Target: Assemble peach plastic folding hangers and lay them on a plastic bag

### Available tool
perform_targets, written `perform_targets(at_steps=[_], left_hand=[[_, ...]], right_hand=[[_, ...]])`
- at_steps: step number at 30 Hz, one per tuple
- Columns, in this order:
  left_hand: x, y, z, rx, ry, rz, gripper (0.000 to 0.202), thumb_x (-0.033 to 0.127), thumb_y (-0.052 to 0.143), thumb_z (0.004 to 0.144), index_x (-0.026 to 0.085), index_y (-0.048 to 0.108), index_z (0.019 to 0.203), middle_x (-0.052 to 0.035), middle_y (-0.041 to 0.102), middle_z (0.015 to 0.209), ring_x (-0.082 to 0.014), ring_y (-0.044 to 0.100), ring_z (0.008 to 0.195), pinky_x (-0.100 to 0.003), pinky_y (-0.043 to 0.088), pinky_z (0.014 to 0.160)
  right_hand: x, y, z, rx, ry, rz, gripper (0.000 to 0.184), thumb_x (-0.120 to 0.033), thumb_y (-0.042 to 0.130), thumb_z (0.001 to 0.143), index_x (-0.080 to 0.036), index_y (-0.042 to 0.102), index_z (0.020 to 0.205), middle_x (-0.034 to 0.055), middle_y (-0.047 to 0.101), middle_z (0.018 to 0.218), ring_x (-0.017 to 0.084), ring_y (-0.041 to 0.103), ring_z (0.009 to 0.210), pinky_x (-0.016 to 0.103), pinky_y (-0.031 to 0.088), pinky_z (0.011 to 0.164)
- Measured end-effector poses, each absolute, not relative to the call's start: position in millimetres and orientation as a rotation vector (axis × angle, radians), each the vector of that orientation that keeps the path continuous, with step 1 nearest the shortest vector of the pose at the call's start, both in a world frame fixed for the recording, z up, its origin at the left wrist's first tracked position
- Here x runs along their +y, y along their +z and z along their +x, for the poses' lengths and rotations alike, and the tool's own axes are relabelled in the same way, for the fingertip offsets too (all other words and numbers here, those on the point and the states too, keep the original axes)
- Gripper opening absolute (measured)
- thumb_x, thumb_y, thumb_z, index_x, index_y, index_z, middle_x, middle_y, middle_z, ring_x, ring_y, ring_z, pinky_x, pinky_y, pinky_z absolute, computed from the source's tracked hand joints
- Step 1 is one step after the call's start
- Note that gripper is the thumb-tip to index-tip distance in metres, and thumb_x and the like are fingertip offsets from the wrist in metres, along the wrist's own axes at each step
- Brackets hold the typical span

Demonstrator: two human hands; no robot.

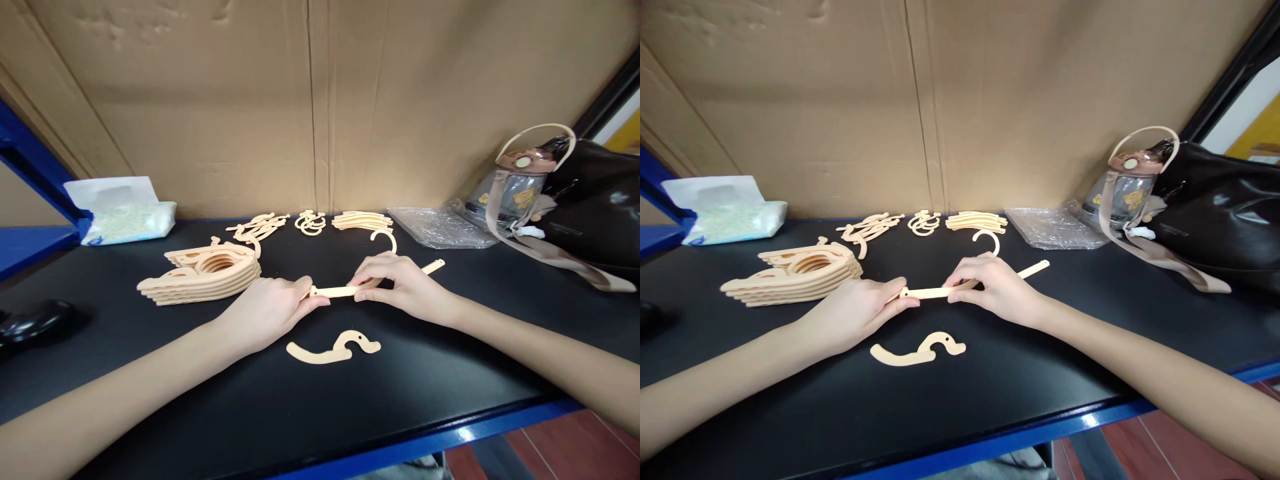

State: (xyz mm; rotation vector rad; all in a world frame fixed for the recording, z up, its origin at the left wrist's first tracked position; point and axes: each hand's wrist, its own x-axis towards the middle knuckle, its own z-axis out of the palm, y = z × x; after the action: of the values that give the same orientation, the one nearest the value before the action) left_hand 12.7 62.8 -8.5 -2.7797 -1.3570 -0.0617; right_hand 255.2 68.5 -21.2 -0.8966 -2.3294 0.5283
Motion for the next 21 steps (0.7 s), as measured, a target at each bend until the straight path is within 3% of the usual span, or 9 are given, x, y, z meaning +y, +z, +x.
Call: perform_targets(at_steps=[7,14,21], left_hand=[[59.7,-7.9,13.3,-1.278,-0.002,-2.700,0.047,0.045,0.025,0.100,0.018,0.053,0.073,-0.0017,0.059,0.054,-0.0185,0.058,0.046,-0.025,0.024,0.044],[61.0,-12.1,8.9,-1.285,-0.239,-2.840,0.029,0.044,0.034,0.097,0.020,0.050,0.096,0.0044,0.059,0.057,-0.0148,0.056,0.047,-0.023,0.028,0.045],[64.1,-13.9,7.3,-1.012,-0.383,-2.913,0.012,0.016,0.040,0.084,0.019,0.051,0.084,-0.0003,0.056,0.073,-0.0171,0.054,0.072,-0.026,0.036,0.056]], right_hand=[[66.5,-16.2,254.0,-2.322,0.545,-0.925,0.017,-0.035,0.061,0.089,-0.022,0.071,0.095,0.0004,0.072,0.087,0.016,0.061,0.080,0.032,0.042,0.079],[67.8,-18.7,255.2,-2.285,0.678,-0.954,0.019,-0.036,0.063,0.087,-0.020,0.070,0.093,0.0014,0.070,0.088,0.015,0.063,0.078,0.029,0.045,0.076],[70.1,-19.1,256.9,-2.311,0.685,-0.969,0.014,-0.031,0.065,0.085,-0.020,0.070,0.092,0.0002,0.069,0.087,0.014,0.063,0.079,0.027,0.046,0.074]])
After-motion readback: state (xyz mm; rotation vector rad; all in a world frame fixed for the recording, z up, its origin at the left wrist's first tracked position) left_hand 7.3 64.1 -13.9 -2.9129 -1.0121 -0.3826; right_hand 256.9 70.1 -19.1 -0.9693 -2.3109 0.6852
